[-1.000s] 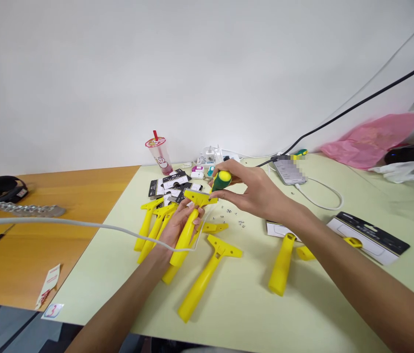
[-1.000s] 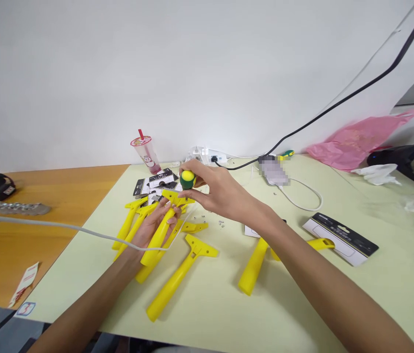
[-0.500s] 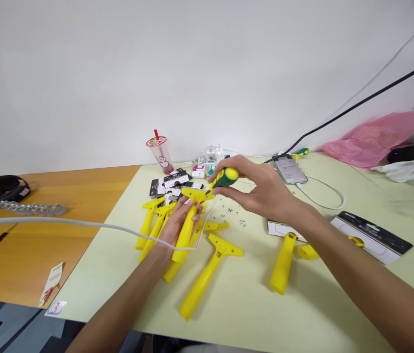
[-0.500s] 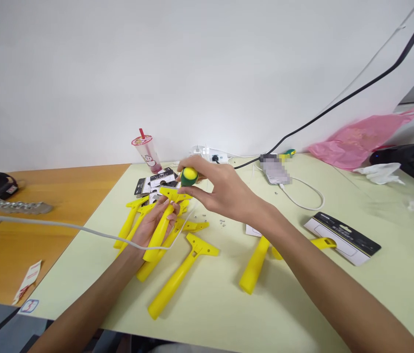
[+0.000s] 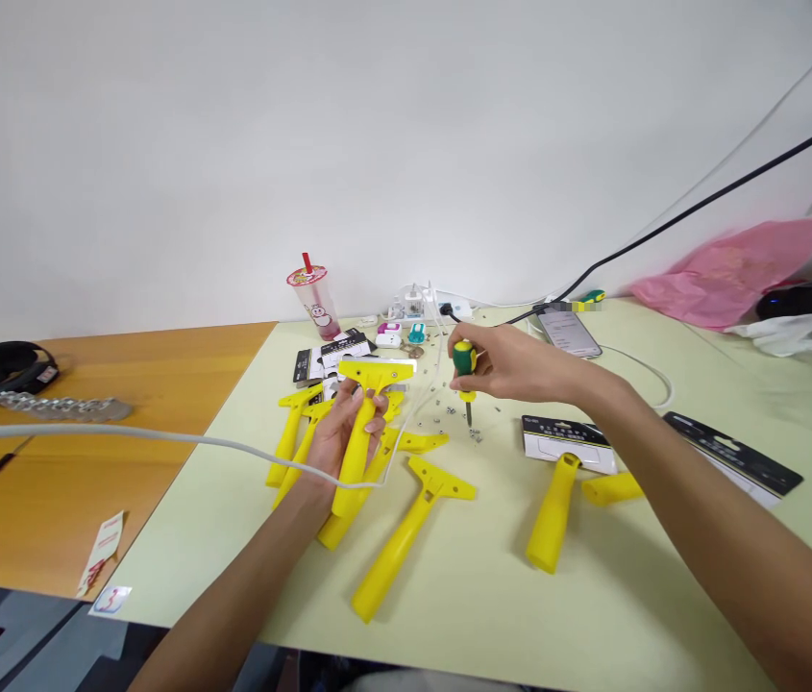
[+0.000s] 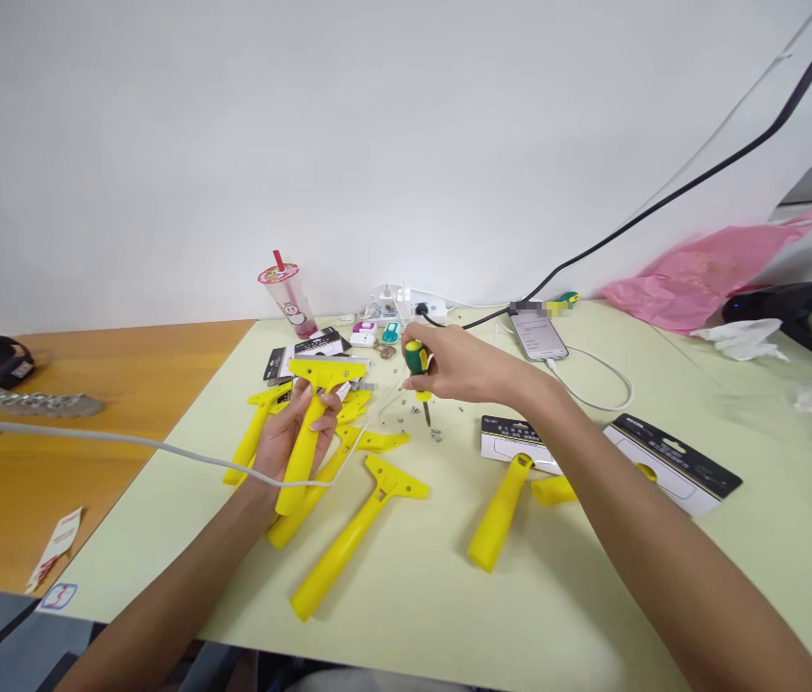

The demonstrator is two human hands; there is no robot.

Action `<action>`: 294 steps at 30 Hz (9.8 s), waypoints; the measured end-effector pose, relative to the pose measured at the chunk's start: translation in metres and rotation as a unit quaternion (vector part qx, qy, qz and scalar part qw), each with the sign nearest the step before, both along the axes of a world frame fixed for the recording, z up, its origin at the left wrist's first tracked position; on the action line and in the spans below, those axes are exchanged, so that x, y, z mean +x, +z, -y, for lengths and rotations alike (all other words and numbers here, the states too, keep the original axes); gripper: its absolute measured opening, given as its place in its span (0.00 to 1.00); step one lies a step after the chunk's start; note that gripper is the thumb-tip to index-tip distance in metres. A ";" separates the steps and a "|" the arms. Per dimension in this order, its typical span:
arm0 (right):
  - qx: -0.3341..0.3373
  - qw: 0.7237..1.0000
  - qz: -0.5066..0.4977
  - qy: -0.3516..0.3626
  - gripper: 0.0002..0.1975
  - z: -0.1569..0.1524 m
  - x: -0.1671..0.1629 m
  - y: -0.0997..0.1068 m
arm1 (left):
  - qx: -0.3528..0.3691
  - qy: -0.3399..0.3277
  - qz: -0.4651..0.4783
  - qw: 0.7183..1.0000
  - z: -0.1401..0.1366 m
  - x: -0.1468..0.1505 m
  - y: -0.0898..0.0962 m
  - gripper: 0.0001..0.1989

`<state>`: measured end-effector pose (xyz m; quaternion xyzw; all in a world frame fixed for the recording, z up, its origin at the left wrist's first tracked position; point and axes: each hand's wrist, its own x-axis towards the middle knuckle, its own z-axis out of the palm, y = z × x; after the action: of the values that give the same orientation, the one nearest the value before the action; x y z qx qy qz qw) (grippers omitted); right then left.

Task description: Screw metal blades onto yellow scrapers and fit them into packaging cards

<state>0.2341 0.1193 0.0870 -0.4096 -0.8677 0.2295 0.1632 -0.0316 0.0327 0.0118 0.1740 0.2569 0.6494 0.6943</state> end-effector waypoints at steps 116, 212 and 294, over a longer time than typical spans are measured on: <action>0.012 0.898 -0.439 -0.017 0.31 0.038 -0.039 0.004 | -0.112 -0.088 -0.005 0.990 0.003 0.006 -0.016 0.22; 0.049 0.914 -0.402 -0.004 0.28 0.034 -0.037 -0.001 | -0.108 -0.073 -0.069 0.989 0.002 0.009 -0.013 0.20; 0.259 0.905 -0.336 0.025 0.17 0.039 -0.034 0.004 | -0.127 -0.121 -0.052 0.983 0.007 0.013 -0.009 0.18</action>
<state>0.1998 0.0805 0.0906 -0.2298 -0.8001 0.1247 0.5398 -0.0185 0.0257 0.0030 0.1476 0.3502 0.5126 0.7700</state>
